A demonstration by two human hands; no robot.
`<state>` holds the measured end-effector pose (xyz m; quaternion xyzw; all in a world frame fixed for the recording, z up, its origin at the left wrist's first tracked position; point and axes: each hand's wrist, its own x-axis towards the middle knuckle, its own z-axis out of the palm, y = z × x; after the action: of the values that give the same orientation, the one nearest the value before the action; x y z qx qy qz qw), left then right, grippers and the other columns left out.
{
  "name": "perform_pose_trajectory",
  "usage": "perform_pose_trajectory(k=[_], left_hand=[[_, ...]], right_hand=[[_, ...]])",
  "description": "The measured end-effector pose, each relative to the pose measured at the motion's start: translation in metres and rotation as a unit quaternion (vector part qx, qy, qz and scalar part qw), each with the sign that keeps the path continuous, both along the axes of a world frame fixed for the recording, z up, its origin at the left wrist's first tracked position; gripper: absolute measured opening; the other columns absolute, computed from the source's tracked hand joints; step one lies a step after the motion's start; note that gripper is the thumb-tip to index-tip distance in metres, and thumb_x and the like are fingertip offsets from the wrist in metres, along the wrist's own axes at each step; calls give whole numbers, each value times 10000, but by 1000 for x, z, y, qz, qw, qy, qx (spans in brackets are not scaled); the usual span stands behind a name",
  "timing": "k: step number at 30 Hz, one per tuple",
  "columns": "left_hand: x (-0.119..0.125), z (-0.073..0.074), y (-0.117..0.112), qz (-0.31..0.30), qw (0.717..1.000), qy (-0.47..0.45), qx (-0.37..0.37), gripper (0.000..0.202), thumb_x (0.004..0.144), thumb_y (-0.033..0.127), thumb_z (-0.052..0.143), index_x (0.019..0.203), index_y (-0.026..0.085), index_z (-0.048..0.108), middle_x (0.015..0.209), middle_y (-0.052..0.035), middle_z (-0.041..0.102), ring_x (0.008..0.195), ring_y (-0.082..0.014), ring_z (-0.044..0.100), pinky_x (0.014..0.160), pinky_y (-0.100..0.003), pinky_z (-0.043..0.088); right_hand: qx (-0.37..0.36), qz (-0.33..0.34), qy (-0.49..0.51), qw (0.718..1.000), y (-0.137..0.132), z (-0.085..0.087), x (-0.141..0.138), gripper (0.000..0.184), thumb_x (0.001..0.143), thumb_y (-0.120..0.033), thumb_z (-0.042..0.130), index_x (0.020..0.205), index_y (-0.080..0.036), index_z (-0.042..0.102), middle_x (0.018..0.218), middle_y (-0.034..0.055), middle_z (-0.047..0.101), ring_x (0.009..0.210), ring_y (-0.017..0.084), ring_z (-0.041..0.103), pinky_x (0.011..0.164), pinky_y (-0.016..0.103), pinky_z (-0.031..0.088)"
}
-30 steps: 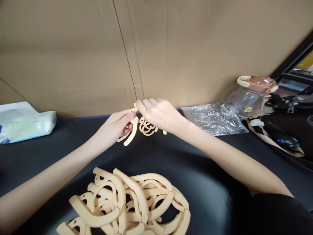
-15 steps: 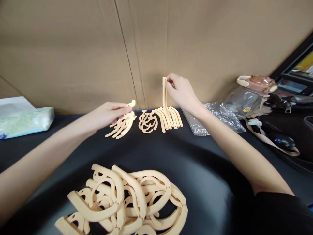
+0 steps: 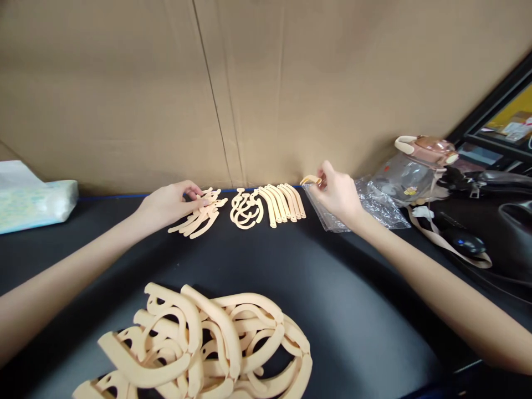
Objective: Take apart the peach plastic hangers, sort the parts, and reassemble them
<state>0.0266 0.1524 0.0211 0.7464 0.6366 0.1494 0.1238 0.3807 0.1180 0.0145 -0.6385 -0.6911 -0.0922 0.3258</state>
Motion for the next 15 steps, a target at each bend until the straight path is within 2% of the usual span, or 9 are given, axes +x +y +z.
perform_pose_trajectory(k=[3,7,9,11,15], left_hand=[[-1,-5,-14,-27,999,15,41,465,849,575,529,1113,200,609,1217,-108,626,1097,-313,584,916,-424,461],[-12,-19,-25,-153,984,27,84,672,893,641,441,1390,193,482,1471,-124,441,1365,-323,368,1140,-479,305],[-18,-27,-27,-191,979,30,67,722,909,655,399,1481,214,388,1575,-125,310,1446,-342,257,1169,-521,245],[-21,-35,-26,-196,980,30,35,713,930,633,363,1514,225,338,1623,-117,227,1487,-352,174,1177,-546,215],[-17,-46,-26,-193,981,20,22,649,991,521,239,1544,184,260,1634,-109,219,1509,-298,150,1201,-514,173]], right_hand=[[-46,32,-49,997,-7,-7,-4,147,725,-263,546,817,-240,434,704,16,631,554,173,557,553,296,378],[-38,9,-123,992,-13,-7,-11,95,762,-247,525,818,-228,450,780,54,642,637,195,569,528,287,321],[-7,-7,-162,987,-14,-3,-16,52,785,-234,503,818,-220,466,802,70,640,676,205,569,525,287,302],[27,-15,-198,980,-14,0,-23,13,800,-220,481,811,-212,479,793,75,632,696,207,567,531,289,298],[59,-4,-242,968,-14,-5,-39,38,826,-230,482,801,-206,496,772,66,623,721,207,572,545,291,299]])
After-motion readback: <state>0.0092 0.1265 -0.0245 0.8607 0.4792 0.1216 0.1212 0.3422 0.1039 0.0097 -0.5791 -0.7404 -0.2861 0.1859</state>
